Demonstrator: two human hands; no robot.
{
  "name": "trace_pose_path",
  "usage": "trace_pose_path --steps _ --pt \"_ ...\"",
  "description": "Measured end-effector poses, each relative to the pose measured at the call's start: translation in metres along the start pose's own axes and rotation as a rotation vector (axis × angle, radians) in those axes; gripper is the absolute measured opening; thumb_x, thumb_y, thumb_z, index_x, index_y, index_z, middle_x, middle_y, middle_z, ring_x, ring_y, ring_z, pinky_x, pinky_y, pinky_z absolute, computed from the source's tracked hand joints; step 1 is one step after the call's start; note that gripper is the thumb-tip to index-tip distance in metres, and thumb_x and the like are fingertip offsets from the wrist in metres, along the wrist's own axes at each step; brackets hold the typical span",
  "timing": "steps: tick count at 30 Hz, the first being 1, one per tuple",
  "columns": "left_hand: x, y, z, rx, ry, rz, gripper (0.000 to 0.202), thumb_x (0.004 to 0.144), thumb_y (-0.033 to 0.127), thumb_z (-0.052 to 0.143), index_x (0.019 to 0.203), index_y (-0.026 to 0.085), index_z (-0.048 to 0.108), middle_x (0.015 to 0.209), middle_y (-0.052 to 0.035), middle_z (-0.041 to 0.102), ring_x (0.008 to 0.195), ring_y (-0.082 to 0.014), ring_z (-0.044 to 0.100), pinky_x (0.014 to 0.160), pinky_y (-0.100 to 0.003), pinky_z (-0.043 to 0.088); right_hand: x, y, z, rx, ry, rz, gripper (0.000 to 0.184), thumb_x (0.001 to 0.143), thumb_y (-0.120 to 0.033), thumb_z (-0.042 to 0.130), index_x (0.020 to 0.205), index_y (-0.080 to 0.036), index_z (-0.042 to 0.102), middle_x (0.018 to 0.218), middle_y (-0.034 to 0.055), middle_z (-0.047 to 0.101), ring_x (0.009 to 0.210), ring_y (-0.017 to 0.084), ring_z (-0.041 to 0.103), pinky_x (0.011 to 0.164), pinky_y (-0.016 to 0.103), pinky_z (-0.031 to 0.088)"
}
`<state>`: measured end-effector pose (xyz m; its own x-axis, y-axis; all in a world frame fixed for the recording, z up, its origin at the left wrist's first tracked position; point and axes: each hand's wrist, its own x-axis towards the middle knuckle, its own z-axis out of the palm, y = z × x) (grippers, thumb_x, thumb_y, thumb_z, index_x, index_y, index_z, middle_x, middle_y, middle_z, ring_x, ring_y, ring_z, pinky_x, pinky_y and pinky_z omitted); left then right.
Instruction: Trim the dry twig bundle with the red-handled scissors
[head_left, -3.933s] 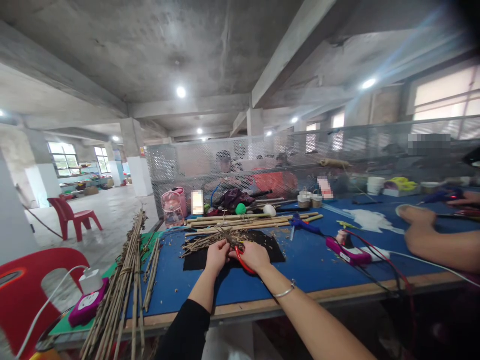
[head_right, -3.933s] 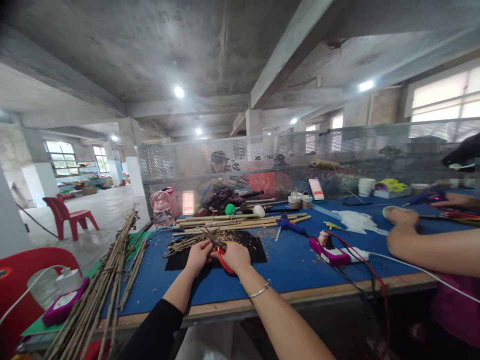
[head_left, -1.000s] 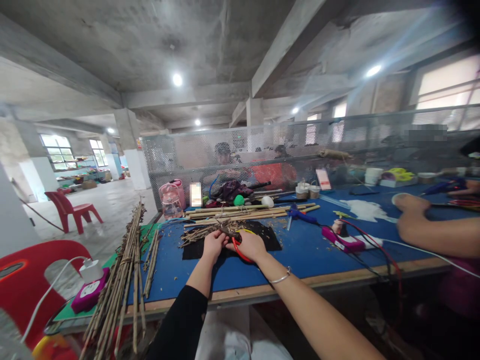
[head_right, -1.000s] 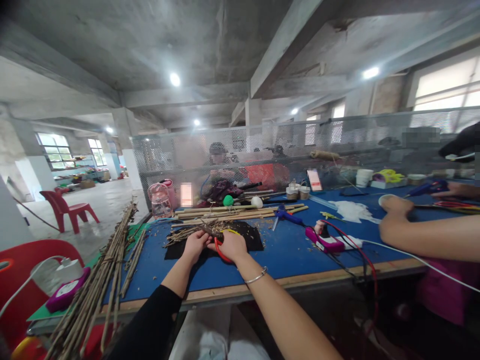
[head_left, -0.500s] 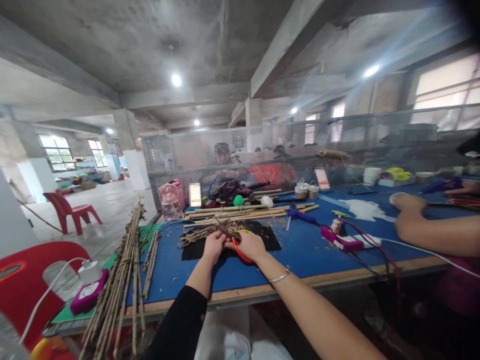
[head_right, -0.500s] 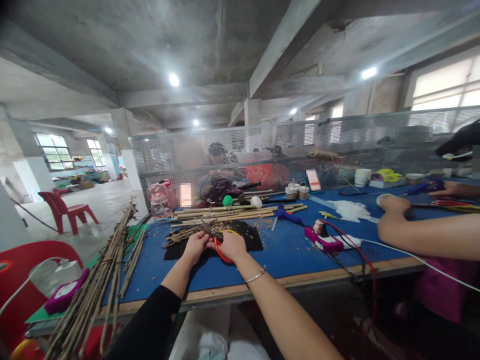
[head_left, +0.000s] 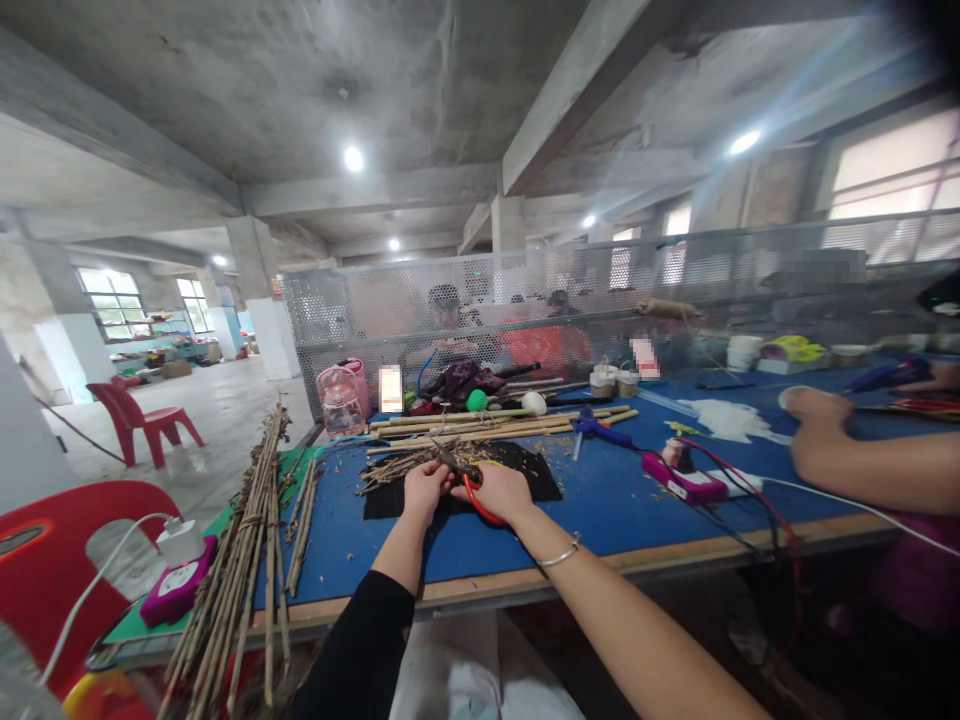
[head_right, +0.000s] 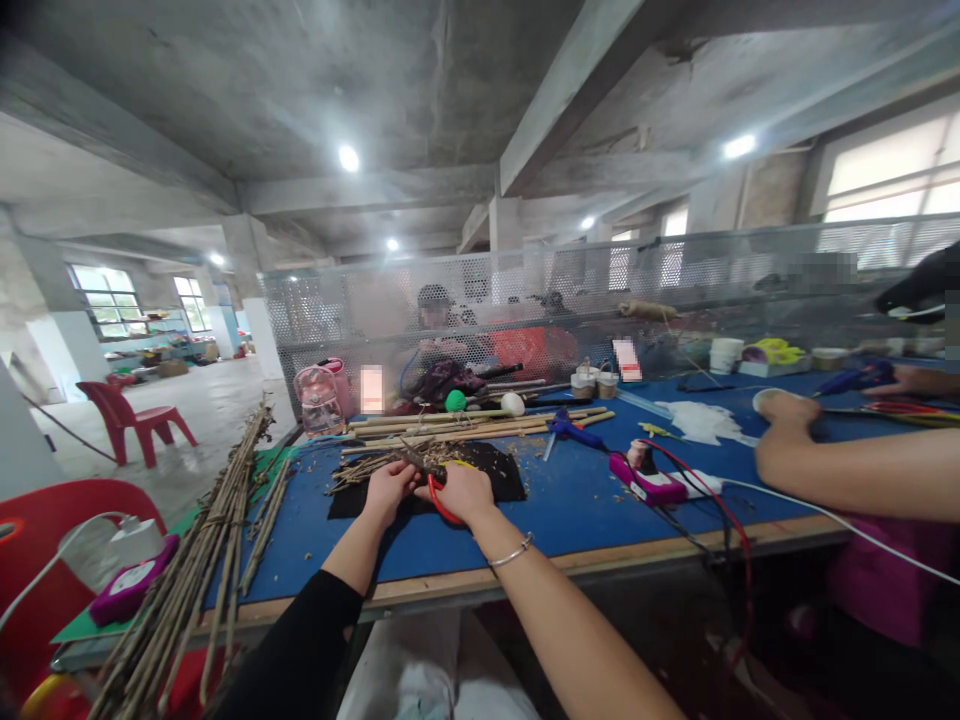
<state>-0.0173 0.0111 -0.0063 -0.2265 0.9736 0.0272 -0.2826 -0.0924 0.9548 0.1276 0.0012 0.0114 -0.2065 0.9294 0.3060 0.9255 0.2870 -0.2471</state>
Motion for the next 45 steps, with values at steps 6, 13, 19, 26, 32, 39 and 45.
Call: trace_pose_path --steps 6,13,19,26,32,39,45 --pt "-0.0003 -0.0009 -0.0011 0.071 0.021 0.033 0.014 0.055 0.020 0.069 0.064 0.011 0.062 0.057 -0.0023 0.061 0.048 -0.0066 0.052 0.046 -0.016 0.040 0.0009 -0.0002 0.0015 -0.010 0.053 -0.050 0.066 0.059 -0.077 0.043 0.088 -0.019 0.057 0.090 0.0085 0.064 0.086 0.024 0.059 0.071 0.030 0.041" --pt "-0.0027 0.0027 0.0024 -0.034 -0.031 0.006 0.016 0.056 0.020 0.070 0.067 0.010 0.064 0.062 -0.0029 0.063 0.054 -0.0070 0.056 0.051 -0.015 0.043 0.0001 0.0017 -0.0002 0.038 0.011 -0.029 0.057 0.068 -0.071 0.039 0.091 -0.021 0.055 0.090 0.0068 0.064 0.084 0.022 0.060 0.068 0.029 0.040" --pt "-0.0061 0.0063 0.0050 -0.073 -0.009 -0.061 0.014 0.057 0.017 0.071 0.063 0.010 0.062 0.062 -0.0046 0.063 0.051 -0.0062 0.055 0.050 -0.015 0.043 -0.0011 -0.0015 -0.0025 0.020 0.027 -0.029 0.064 0.063 -0.074 0.043 0.093 -0.019 0.056 0.093 0.0101 0.063 0.089 0.024 0.058 0.074 0.031 0.039" --pt "-0.0065 0.0063 0.0053 -0.087 -0.037 -0.066 0.012 0.058 0.017 0.070 0.062 0.009 0.061 0.060 -0.0045 0.062 0.052 -0.0076 0.056 0.048 -0.015 0.043 0.0010 0.0013 0.0000 0.031 -0.004 -0.024 0.058 0.067 -0.071 0.041 0.093 -0.021 0.057 0.091 0.0082 0.064 0.087 0.022 0.059 0.072 0.029 0.040" --pt "-0.0038 0.0044 0.0038 -0.081 -0.015 -0.051 0.011 0.059 0.014 0.069 0.067 0.008 0.064 0.061 -0.0047 0.062 0.051 -0.0063 0.055 0.048 -0.014 0.043 0.0020 0.0011 0.0003 0.016 -0.023 -0.010 0.058 0.066 -0.072 0.042 0.088 -0.021 0.060 0.088 0.0085 0.066 0.083 0.023 0.061 0.068 0.029 0.043" --pt "-0.0023 0.0011 0.0025 -0.072 -0.016 -0.035 0.013 0.059 0.012 0.069 0.071 0.009 0.066 0.064 -0.0046 0.063 0.052 -0.0061 0.055 0.051 -0.015 0.045 0.0021 -0.0011 -0.0007 -0.016 -0.039 0.029 0.059 0.067 -0.071 0.041 0.086 -0.020 0.063 0.088 0.0112 0.066 0.085 0.024 0.061 0.070 0.030 0.043" --pt "-0.0011 0.0011 0.0019 -0.043 0.000 -0.016 0.017 0.060 0.015 0.069 0.076 0.009 0.066 0.061 -0.0036 0.062 0.050 -0.0054 0.053 0.047 -0.014 0.042 0.0017 0.0001 0.0016 -0.015 -0.033 0.023 0.059 0.066 -0.072 0.041 0.084 -0.021 0.062 0.087 0.0100 0.066 0.083 0.024 0.061 0.069 0.030 0.043"
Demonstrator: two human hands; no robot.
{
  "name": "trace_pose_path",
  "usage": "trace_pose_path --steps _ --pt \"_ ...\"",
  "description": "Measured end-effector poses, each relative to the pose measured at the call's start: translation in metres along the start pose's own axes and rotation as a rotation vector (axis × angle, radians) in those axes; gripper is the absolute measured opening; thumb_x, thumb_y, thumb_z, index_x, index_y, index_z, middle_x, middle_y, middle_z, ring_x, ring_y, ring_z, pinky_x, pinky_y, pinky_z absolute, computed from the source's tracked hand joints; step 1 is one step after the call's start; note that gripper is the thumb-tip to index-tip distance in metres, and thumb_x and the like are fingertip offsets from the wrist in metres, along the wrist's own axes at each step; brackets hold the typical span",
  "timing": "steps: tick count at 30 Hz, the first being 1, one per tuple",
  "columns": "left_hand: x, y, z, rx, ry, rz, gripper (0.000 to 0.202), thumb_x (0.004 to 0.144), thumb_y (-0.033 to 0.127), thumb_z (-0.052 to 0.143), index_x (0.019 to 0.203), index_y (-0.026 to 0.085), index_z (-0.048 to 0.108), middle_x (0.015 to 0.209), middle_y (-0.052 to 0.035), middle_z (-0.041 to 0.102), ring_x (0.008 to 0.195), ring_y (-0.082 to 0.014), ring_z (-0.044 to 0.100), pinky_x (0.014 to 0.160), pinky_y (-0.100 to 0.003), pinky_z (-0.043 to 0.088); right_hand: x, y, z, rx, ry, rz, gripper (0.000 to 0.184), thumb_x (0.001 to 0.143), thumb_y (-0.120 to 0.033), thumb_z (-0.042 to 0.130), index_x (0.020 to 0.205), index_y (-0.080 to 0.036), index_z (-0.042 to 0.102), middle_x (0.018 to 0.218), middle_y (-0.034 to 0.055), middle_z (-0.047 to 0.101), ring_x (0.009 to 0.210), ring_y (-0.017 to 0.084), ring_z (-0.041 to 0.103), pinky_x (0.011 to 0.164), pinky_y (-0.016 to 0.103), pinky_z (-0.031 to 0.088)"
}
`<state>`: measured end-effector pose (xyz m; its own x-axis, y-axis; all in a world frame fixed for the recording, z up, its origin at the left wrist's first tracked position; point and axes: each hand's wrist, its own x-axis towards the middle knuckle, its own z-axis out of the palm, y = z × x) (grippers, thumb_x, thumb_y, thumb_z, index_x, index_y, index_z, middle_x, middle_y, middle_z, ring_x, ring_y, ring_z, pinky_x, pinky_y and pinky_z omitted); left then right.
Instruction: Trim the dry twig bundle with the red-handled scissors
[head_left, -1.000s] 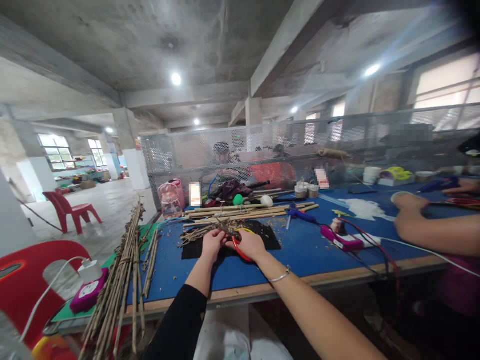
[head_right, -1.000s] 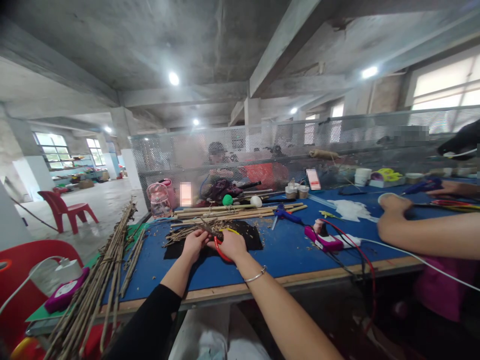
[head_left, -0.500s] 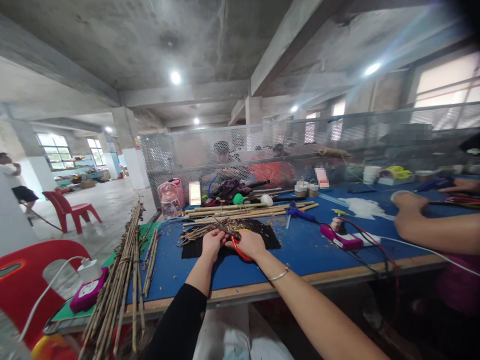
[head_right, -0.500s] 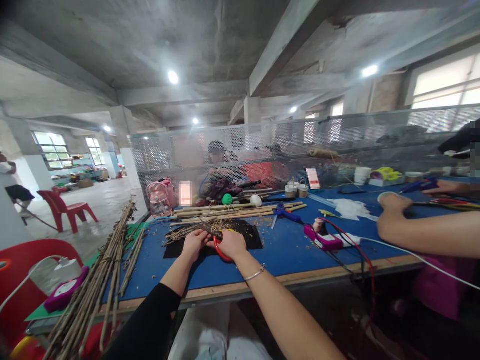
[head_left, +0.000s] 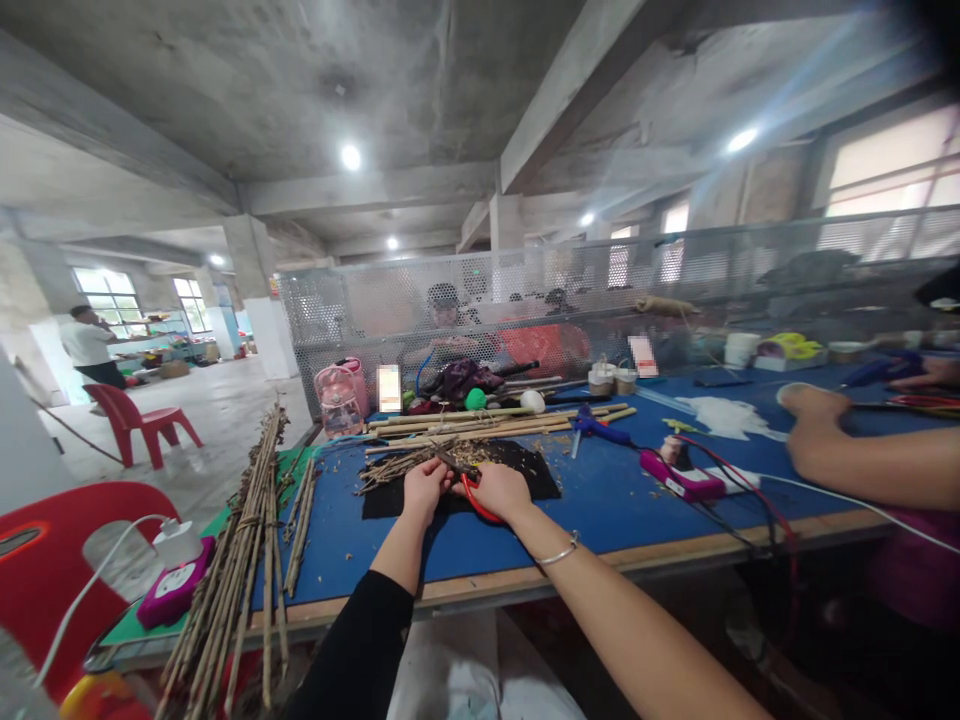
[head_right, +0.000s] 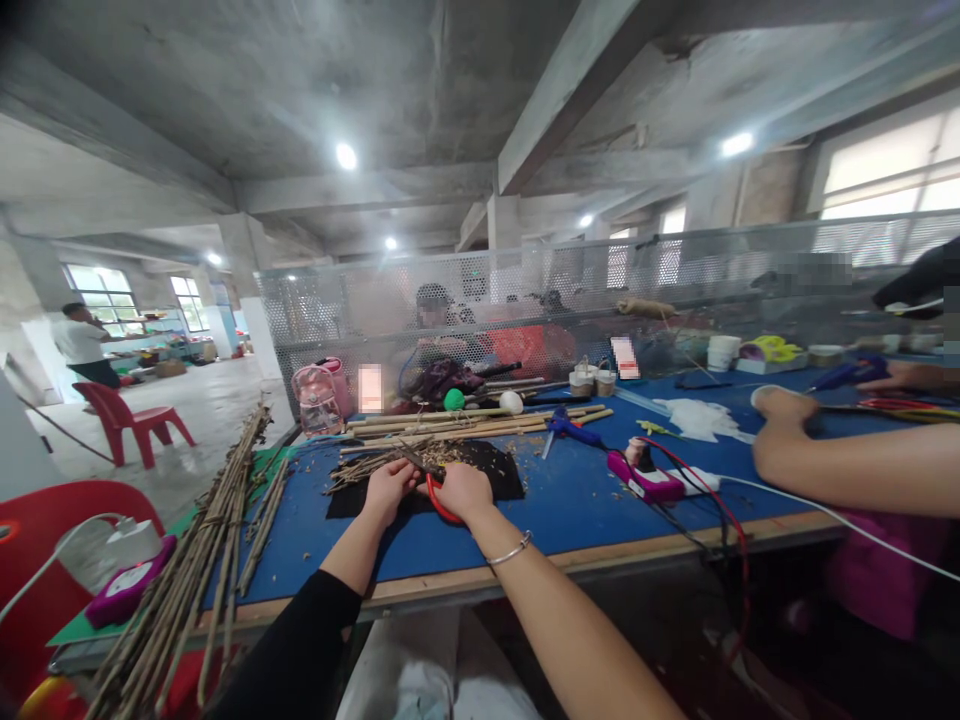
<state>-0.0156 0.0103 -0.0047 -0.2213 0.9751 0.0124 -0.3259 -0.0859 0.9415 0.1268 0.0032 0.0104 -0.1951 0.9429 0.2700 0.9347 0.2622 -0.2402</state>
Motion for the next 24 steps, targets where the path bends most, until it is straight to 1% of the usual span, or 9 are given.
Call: trace_pose_path --steps 3,6,8,12,17,21,24 --pt "-0.0014 0.0024 0.0010 -0.018 0.024 0.002 0.010 0.062 0.013 0.067 0.071 0.010 0.065 0.062 -0.0036 0.062 0.053 -0.0056 0.055 0.048 -0.014 0.042 -0.0010 -0.0007 -0.0003 0.014 0.024 -0.021 0.062 0.063 -0.074 0.043 0.090 -0.021 0.059 0.090 0.0091 0.065 0.086 0.023 0.060 0.071 0.030 0.042" --pt "-0.0026 0.0035 0.0021 -0.010 0.001 0.006 0.003 0.063 0.011 0.064 0.066 0.010 0.063 0.062 -0.0036 0.062 0.055 -0.0060 0.056 0.049 -0.013 0.043 -0.0019 -0.0016 -0.0012 0.011 0.059 -0.050 0.066 0.061 -0.075 0.044 0.093 -0.019 0.057 0.092 0.0099 0.063 0.087 0.023 0.059 0.072 0.030 0.041" --pt "-0.0026 0.0031 0.0026 0.003 -0.009 0.000 0.002 0.063 0.011 0.064 0.064 0.010 0.063 0.062 -0.0038 0.062 0.055 -0.0065 0.056 0.049 -0.014 0.043 -0.0022 -0.0017 -0.0016 0.004 0.072 -0.059 0.066 0.060 -0.075 0.044 0.091 -0.018 0.057 0.091 0.0100 0.063 0.086 0.023 0.059 0.072 0.030 0.041" --pt "-0.0016 0.0014 0.0026 0.017 -0.029 0.000 0.003 0.064 0.013 0.064 0.064 0.010 0.062 0.063 -0.0045 0.062 0.055 -0.0072 0.056 0.050 -0.015 0.043 -0.0024 -0.0006 -0.0015 0.012 0.075 -0.063 0.064 0.062 -0.075 0.043 0.090 -0.019 0.056 0.089 0.0090 0.064 0.085 0.023 0.060 0.071 0.030 0.042" --pt "-0.0017 0.0012 0.0023 -0.007 -0.055 -0.008 0.006 0.065 0.015 0.064 0.070 0.011 0.064 0.067 -0.0046 0.064 0.056 -0.0072 0.057 0.051 -0.015 0.044 -0.0020 0.0006 -0.0011 0.044 0.034 -0.038 0.057 0.067 -0.071 0.043 0.091 -0.021 0.057 0.090 0.0074 0.065 0.085 0.022 0.060 0.070 0.028 0.041" --pt "-0.0027 0.0013 0.0023 -0.062 -0.079 -0.040 0.010 0.066 0.019 0.065 0.072 0.011 0.063 0.062 -0.0031 0.062 0.050 -0.0066 0.053 0.049 -0.016 0.043 -0.0019 0.0005 -0.0012 0.061 0.054 -0.040 0.055 0.068 -0.069 0.043 0.090 -0.021 0.057 0.088 0.0068 0.065 0.085 0.022 0.060 0.069 0.028 0.041" --pt "-0.0021 0.0005 0.0018 -0.044 -0.092 -0.034 0.014 0.065 0.024 0.066 0.071 0.012 0.062 0.060 -0.0024 0.061 0.048 -0.0071 0.052 0.047 -0.017 0.042 -0.0030 0.0000 -0.0022 0.064 0.057 -0.041 0.056 0.068 -0.070 0.042 0.088 -0.021 0.057 0.087 0.0065 0.065 0.084 0.022 0.061 0.068 0.028 0.041"
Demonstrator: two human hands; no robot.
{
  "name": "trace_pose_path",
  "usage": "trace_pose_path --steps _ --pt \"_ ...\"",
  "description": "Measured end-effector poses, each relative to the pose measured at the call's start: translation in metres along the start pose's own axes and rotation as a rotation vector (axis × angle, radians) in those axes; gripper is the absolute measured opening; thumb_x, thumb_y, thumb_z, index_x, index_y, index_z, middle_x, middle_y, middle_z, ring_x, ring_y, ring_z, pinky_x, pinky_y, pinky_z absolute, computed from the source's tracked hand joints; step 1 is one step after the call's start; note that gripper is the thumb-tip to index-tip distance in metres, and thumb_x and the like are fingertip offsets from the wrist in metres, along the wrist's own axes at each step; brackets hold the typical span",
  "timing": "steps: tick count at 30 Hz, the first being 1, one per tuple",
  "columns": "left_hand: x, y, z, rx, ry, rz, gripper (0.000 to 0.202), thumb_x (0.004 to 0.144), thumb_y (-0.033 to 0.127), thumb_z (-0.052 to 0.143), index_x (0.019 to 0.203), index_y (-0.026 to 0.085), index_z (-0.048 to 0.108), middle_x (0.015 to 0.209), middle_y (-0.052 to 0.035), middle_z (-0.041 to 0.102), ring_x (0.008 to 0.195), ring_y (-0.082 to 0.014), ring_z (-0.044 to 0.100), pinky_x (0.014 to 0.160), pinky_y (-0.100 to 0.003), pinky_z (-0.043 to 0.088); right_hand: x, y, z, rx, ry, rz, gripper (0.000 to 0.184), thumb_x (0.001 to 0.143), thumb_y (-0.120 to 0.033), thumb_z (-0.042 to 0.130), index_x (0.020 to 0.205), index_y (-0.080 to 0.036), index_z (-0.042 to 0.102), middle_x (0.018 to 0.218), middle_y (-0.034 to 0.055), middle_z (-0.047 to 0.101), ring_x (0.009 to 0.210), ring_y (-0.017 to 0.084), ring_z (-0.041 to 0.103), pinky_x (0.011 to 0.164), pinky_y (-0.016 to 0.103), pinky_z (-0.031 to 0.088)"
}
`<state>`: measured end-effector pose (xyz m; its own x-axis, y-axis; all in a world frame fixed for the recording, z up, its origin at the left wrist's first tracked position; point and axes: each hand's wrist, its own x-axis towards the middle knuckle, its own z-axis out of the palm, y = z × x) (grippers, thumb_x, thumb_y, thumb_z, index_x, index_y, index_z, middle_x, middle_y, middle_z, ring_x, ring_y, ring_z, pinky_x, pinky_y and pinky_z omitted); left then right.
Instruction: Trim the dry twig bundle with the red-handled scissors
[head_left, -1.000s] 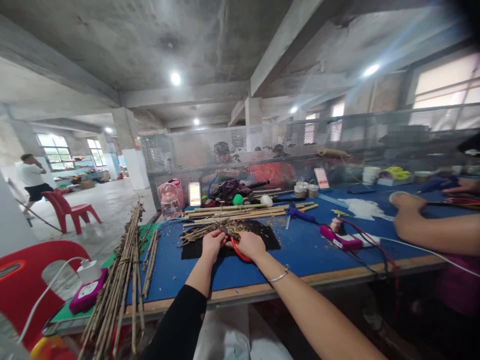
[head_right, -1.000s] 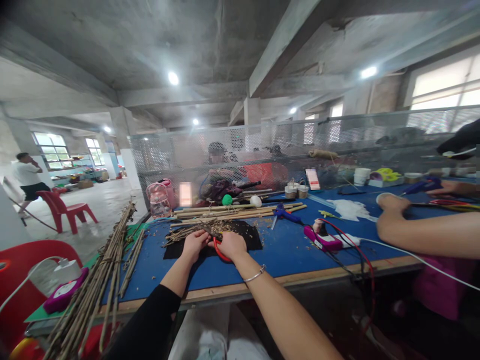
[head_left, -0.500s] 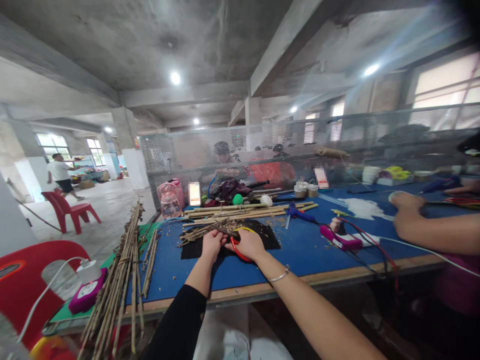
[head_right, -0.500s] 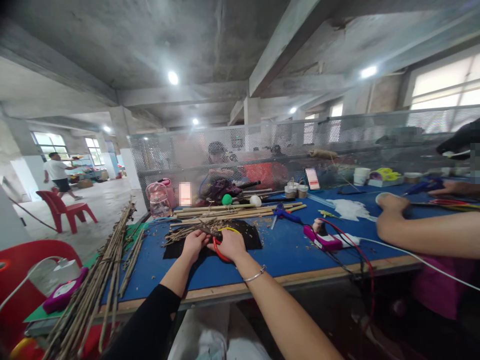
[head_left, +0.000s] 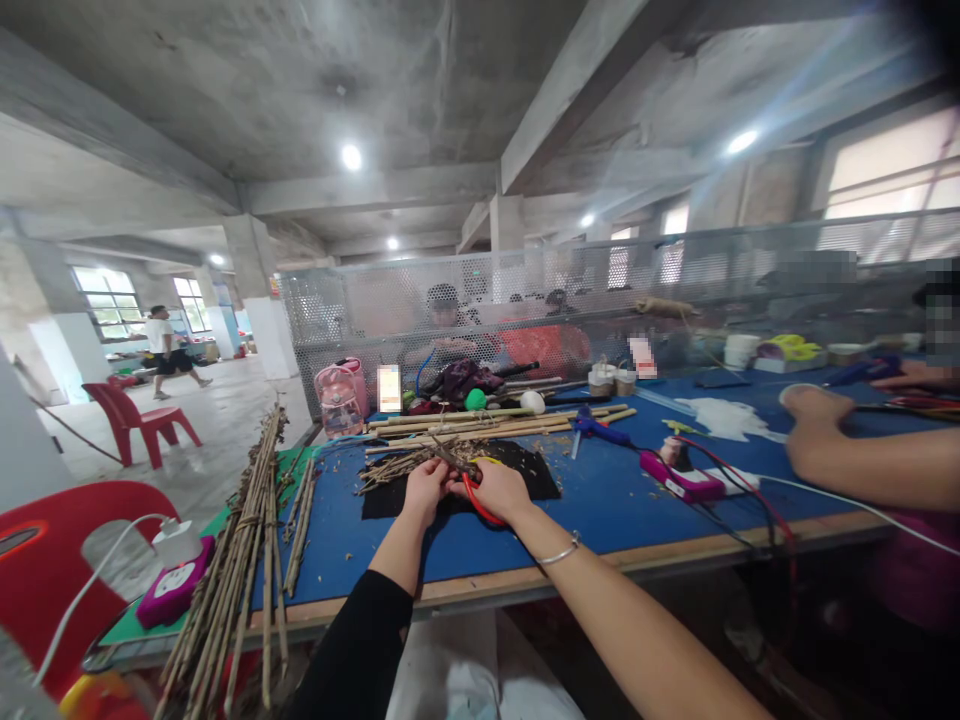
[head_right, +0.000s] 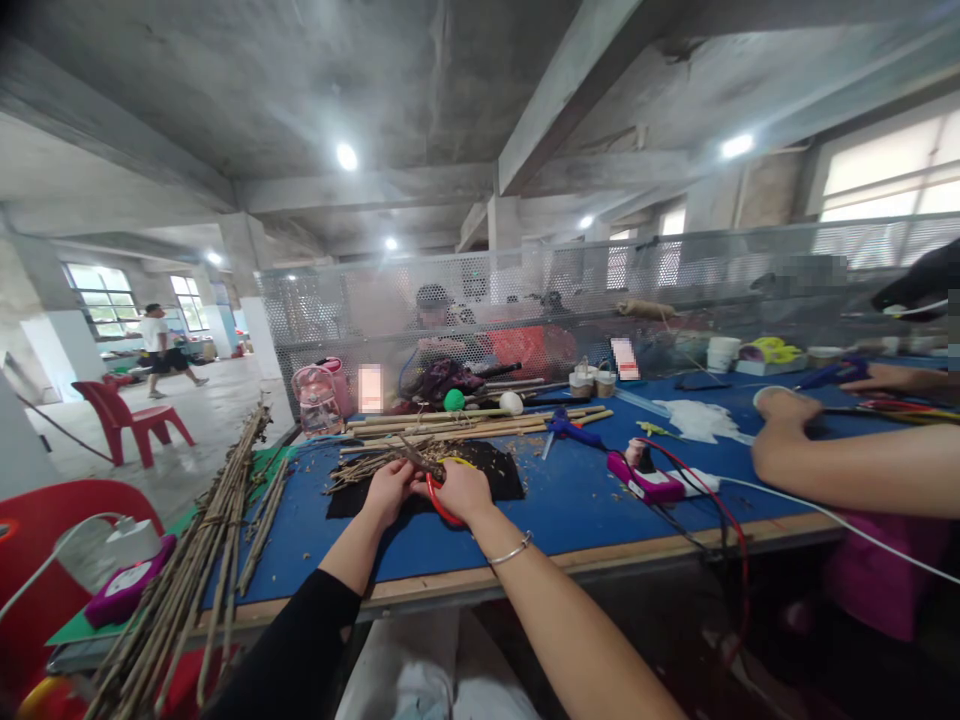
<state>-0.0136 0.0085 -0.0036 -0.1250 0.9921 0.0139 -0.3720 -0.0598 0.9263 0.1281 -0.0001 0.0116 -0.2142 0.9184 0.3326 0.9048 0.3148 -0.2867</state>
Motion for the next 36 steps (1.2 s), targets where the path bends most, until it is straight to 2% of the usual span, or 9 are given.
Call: trace_pose_path --steps 8,16,26,36 --pt "0.0002 -0.0006 -0.0006 0.205 0.050 0.113 0.009 0.066 0.022 0.061 0.068 0.013 0.063 0.058 -0.0029 0.062 0.048 -0.0097 0.052 0.048 -0.019 0.041 -0.0036 -0.0036 -0.0057 0.000 -0.004 -0.024 0.063 0.064 -0.074 0.042 0.092 -0.020 0.056 0.090 0.0080 0.064 0.086 0.023 0.060 0.071 0.029 0.041" --pt "-0.0015 0.0002 -0.0050 0.460 0.076 0.216 0.019 0.069 0.028 0.055 0.057 0.014 0.059 0.053 -0.0020 0.060 0.044 -0.0095 0.049 0.044 -0.019 0.037 0.0005 -0.0018 -0.0038 -0.019 -0.054 0.012 0.059 0.067 -0.073 0.038 0.084 -0.021 0.059 0.086 0.0073 0.066 0.081 0.023 0.062 0.066 0.028 0.042" --pt "0.0022 -0.0028 -0.0014 0.200 0.081 0.106 0.013 0.067 0.026 0.059 0.065 0.013 0.060 0.053 0.0002 0.056 0.044 -0.0073 0.048 0.045 -0.019 0.040 0.0025 -0.0017 -0.0029 -0.057 -0.065 0.026 0.062 0.067 -0.075 0.035 0.079 -0.021 0.061 0.084 0.0095 0.066 0.079 0.024 0.062 0.065 0.029 0.043" --pt "0.0027 -0.0004 -0.0014 0.125 0.135 0.087 0.009 0.064 0.019 0.063 0.063 0.010 0.059 0.053 -0.0005 0.057 0.049 -0.0074 0.053 0.050 -0.018 0.043 0.0010 0.0000 0.0021 -0.055 -0.020 -0.014 0.059 0.065 -0.072 0.043 0.090 -0.020 0.057 0.088 0.0083 0.065 0.084 0.023 0.061 0.069 0.030 0.042"
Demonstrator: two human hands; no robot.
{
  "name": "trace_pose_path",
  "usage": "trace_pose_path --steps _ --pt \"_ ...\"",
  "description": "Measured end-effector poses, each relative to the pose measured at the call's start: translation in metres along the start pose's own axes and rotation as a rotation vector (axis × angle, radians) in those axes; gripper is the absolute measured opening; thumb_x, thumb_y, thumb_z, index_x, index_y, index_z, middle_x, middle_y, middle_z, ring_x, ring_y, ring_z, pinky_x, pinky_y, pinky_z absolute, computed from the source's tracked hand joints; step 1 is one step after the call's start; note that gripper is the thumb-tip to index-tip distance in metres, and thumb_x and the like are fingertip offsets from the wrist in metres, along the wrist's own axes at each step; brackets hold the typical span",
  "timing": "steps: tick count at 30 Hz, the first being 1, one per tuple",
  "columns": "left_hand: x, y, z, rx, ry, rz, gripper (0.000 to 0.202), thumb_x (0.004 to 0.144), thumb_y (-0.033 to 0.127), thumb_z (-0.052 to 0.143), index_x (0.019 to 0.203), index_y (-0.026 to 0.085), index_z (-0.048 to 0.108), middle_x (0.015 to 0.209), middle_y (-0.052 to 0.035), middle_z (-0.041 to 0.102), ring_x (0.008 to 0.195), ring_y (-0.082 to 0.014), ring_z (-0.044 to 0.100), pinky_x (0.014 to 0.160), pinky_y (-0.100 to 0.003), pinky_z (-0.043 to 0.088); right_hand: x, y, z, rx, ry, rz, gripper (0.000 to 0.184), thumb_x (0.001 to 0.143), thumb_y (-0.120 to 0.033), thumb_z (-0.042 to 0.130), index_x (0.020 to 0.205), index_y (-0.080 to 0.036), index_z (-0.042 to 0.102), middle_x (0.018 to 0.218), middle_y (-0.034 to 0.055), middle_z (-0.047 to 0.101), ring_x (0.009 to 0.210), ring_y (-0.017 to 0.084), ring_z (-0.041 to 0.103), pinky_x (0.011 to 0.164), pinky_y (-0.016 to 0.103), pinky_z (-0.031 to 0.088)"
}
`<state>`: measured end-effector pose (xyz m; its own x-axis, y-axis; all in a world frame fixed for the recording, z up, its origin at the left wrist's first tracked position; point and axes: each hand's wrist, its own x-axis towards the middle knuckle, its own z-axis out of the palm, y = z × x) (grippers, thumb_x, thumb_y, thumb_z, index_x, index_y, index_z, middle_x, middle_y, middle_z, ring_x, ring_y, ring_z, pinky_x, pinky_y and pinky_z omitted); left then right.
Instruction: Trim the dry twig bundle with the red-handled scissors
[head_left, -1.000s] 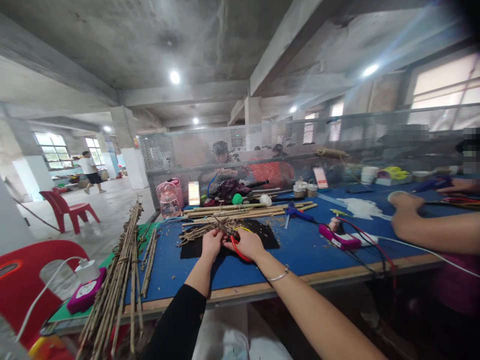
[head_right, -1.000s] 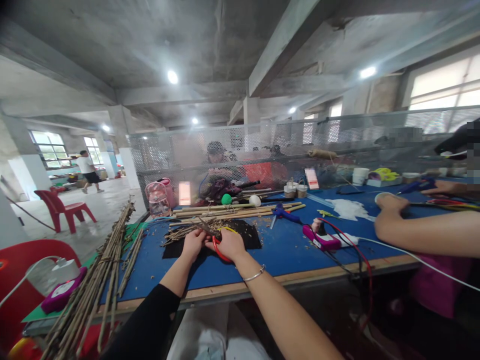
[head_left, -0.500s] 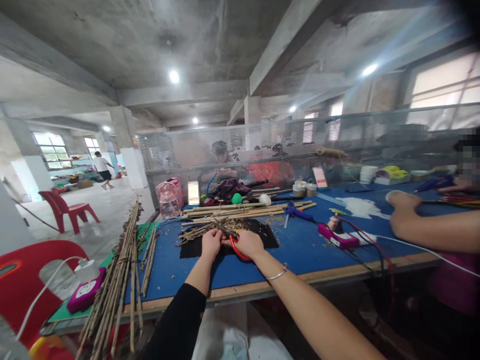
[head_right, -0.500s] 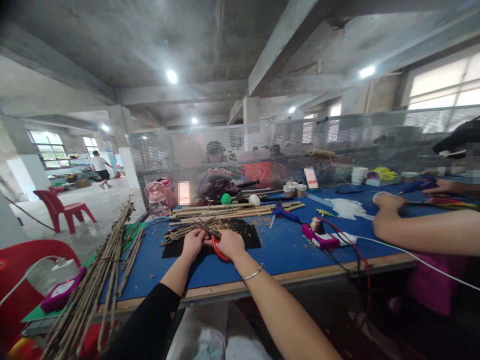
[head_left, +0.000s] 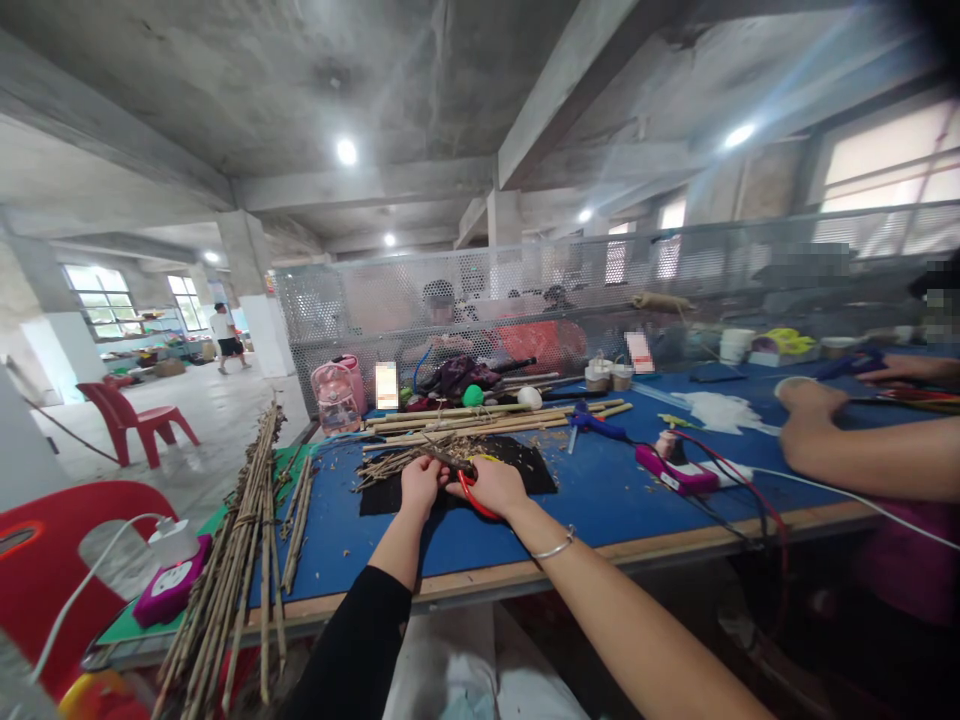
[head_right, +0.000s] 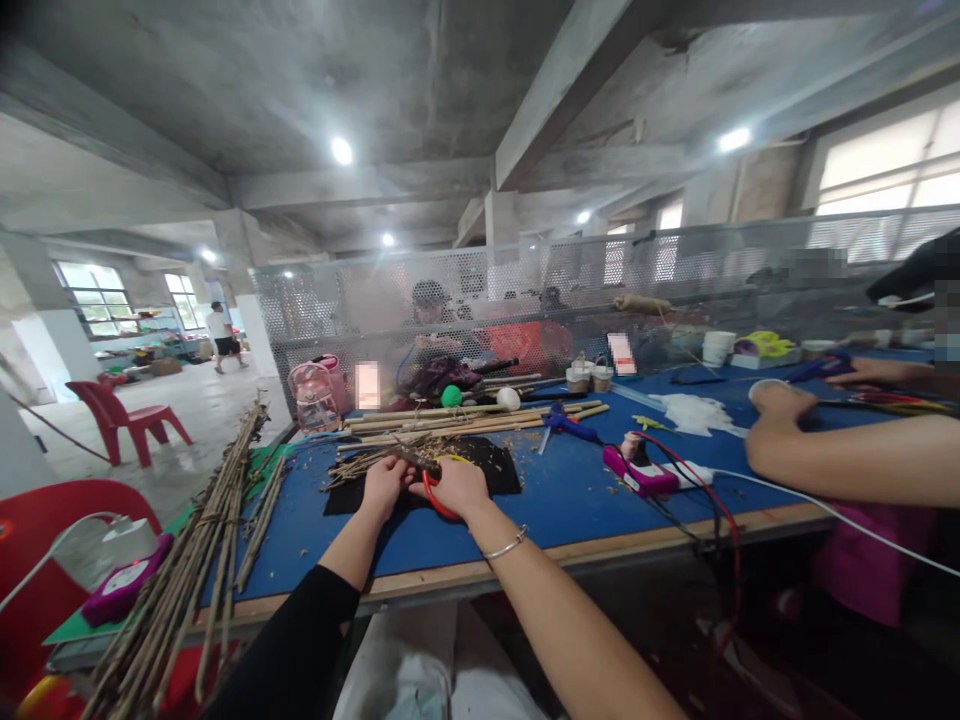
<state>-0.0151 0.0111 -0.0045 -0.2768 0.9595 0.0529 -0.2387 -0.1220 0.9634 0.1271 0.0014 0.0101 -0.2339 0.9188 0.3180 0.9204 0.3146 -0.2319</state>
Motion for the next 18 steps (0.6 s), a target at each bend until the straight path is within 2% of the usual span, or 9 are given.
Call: trace_pose_path --steps 7,18 --pt "-0.0015 0.0012 0.0019 -0.019 -0.055 -0.012 0.011 0.063 0.021 0.064 0.067 0.011 0.060 0.052 0.0002 0.056 0.045 -0.0063 0.050 0.049 -0.018 0.042 0.0004 0.0006 -0.0007 0.025 0.045 -0.020 0.054 0.068 -0.069 0.044 0.088 -0.020 0.057 0.088 0.0068 0.064 0.084 0.021 0.059 0.070 0.029 0.041" --pt "-0.0067 0.0048 0.0037 -0.029 -0.051 -0.023 0.015 0.064 0.026 0.065 0.069 0.012 0.062 0.057 -0.0014 0.059 0.049 -0.0076 0.052 0.048 -0.017 0.042 0.0010 -0.0003 -0.0051 0.023 -0.022 0.006 0.055 0.068 -0.070 0.041 0.085 -0.021 0.058 0.086 0.0056 0.065 0.081 0.020 0.060 0.066 0.026 0.040"
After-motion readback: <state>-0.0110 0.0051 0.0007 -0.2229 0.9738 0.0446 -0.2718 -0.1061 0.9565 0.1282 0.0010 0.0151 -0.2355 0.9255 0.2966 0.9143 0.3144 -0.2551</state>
